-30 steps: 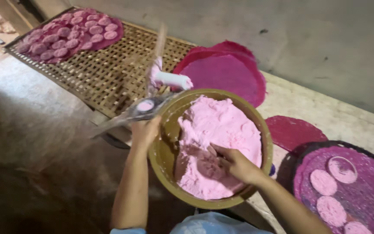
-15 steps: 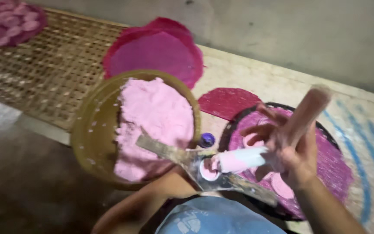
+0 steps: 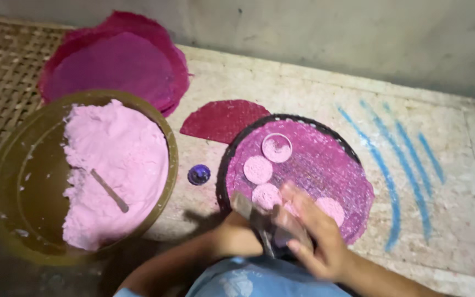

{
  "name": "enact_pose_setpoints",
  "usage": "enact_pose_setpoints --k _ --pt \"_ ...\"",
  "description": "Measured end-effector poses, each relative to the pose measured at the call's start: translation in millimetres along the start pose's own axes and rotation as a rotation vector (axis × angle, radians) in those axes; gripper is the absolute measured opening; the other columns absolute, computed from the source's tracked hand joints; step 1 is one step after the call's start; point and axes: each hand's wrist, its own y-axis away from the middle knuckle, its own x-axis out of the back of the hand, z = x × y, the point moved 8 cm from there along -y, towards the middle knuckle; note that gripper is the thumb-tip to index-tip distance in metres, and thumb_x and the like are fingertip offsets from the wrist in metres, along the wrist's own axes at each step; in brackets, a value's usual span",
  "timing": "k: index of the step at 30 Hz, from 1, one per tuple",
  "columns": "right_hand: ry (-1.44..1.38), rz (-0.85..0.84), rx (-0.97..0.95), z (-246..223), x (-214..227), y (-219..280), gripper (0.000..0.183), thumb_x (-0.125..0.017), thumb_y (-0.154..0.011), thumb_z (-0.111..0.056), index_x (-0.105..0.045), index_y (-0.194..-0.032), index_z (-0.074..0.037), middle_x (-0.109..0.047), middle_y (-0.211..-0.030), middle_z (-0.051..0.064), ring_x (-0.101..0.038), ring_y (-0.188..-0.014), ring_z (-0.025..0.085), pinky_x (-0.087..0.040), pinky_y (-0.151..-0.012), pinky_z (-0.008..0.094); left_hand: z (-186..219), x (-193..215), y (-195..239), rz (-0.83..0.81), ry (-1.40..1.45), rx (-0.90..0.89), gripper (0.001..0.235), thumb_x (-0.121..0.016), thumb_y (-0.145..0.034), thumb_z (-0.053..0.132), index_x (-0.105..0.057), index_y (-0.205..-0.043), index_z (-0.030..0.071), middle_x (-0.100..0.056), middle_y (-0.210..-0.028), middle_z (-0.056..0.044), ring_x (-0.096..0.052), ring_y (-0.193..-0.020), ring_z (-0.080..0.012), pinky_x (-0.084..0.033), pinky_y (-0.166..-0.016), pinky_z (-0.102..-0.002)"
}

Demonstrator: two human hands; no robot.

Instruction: The person scoops pink dough from a bowl and presses it into a circular mold on a tray using a wooden tool. They repeat this process to form multiple round dough pieces, which are arranged on the tray.

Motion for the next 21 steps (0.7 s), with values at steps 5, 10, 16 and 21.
enact_pose_setpoints --k 5,10,16,21 --pt "-0.710 -0.323 -0.566 84.9 12.5 58.5 0.104 -0.080 -0.086 -0.045 -0.026 -0.160 0.006 -0.035 -0.162 0.020 -0.033 -0.149 0.031 -0.027 -0.119 0.045 22.1 33.3 -42.2 0.000 -0.420 -0.042 0.040 -0.079 -0.081 0.021 -0.071 -0.119 0.009 -0.074 -0.118 -0.008 -0.071 -0.110 -0.0188 -0.057 -0.095 -0.034" --pt "-0.865 -0.075 -0.957 122.0 -11.6 157.9 0.088 -0.084 -0.076 -0.040 -0.050 -0.142 0.006 -0.069 -0.126 0.018 -0.065 -0.117 0.028 -0.049 -0.102 0.041 -36.2 131.0 -95.4 -0.072 -0.737 0.381 0.048 -0.087 -0.076 0.023 -0.076 -0.116 -0.001 -0.077 -0.111 -0.019 -0.072 -0.104 -0.0327 -0.058 -0.092 -0.043" --pt "-0.669 0.400 -0.917 123.2 34.2 199.7 0.085 -0.078 -0.078 -0.034 -0.044 -0.145 0.004 -0.064 -0.130 0.018 -0.062 -0.119 0.028 -0.047 -0.102 0.042 -95.1 255.8 -107.0 0.764 -0.300 0.090 0.049 -0.060 -0.100 0.011 -0.052 -0.148 0.011 -0.059 -0.147 -0.012 -0.058 -0.130 -0.0207 -0.043 -0.108 -0.031" --pt "-0.697 0.417 -0.859 110.3 39.0 175.3 0.082 -0.072 -0.081 -0.031 -0.041 -0.148 0.004 -0.061 -0.133 0.019 -0.061 -0.121 0.030 -0.046 -0.103 0.043 -129.3 238.5 -43.5 0.900 -0.199 0.038 0.050 -0.055 -0.095 -0.001 -0.058 -0.145 0.005 -0.064 -0.145 -0.014 -0.062 -0.126 -0.0189 -0.045 -0.106 -0.028"
